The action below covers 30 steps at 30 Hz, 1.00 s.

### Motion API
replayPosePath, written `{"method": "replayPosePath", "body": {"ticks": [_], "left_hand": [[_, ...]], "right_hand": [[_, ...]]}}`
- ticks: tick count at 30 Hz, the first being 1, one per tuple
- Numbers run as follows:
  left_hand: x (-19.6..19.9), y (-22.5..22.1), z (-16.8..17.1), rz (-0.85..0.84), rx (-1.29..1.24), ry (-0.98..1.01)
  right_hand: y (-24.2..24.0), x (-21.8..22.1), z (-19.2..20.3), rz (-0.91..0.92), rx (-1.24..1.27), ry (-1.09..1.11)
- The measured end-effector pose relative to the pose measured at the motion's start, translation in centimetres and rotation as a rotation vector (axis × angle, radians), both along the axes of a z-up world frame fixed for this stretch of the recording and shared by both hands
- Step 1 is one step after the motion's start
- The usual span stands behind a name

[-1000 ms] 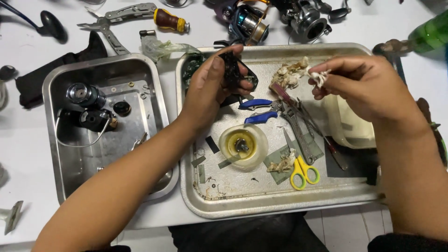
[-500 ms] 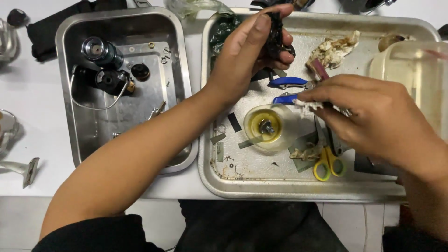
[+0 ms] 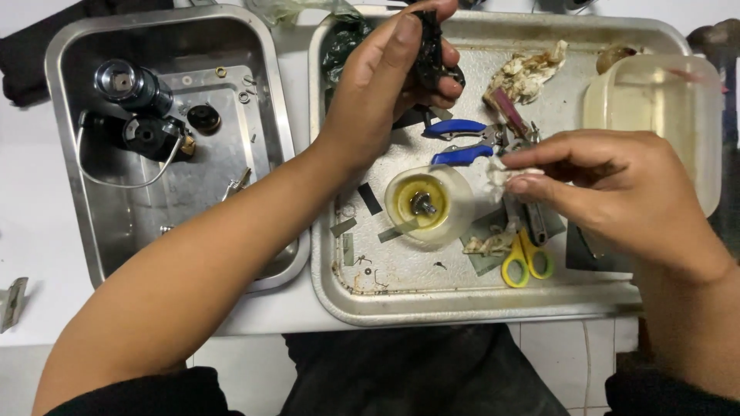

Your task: Repairing and cleaning internal components of a fishing reel using various tools on a workbench.

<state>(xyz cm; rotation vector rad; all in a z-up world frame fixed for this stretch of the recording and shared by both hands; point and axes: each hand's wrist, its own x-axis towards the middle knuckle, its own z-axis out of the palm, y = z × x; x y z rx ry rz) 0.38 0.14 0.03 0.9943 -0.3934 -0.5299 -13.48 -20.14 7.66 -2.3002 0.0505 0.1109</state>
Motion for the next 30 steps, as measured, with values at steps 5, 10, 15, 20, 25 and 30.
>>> {"method": "replayPosePath", "body": {"ticks": [5, 10, 15, 20, 25, 30], "left_hand": [[-0.3, 0.0, 0.6, 0.008, 0.026, -0.004], [-0.2, 0.0, 0.3, 0.019, 0.051, 0.023], [-0.2, 0.1, 0.4, 0.018, 0.057, 0.017], [-0.1, 0.1, 0.4, 0.033, 0.043, 0.037], [0.1, 0.1, 0.4, 0.036, 0.011, 0.074], [-0.4, 0.1, -0.1, 0.024, -0.026, 0.084]], "right_hand": [[-1.4, -1.1, -2.1, -0.053, 0.155, -0.076], [-1.5, -1.3, -2.2, -0.003, 0.199, -0.176], [-0.8, -0.6, -1.0, 0.022, 0.007, -0.174], [-0.8, 1.3, -1.6, 0.335, -0.094, -0.255], [1.3, 2.8, -2.4, 0.62, -0.234, -0.328], [2.4, 2.9, -5.5, 0.739, -0.71, -0.46]]}}
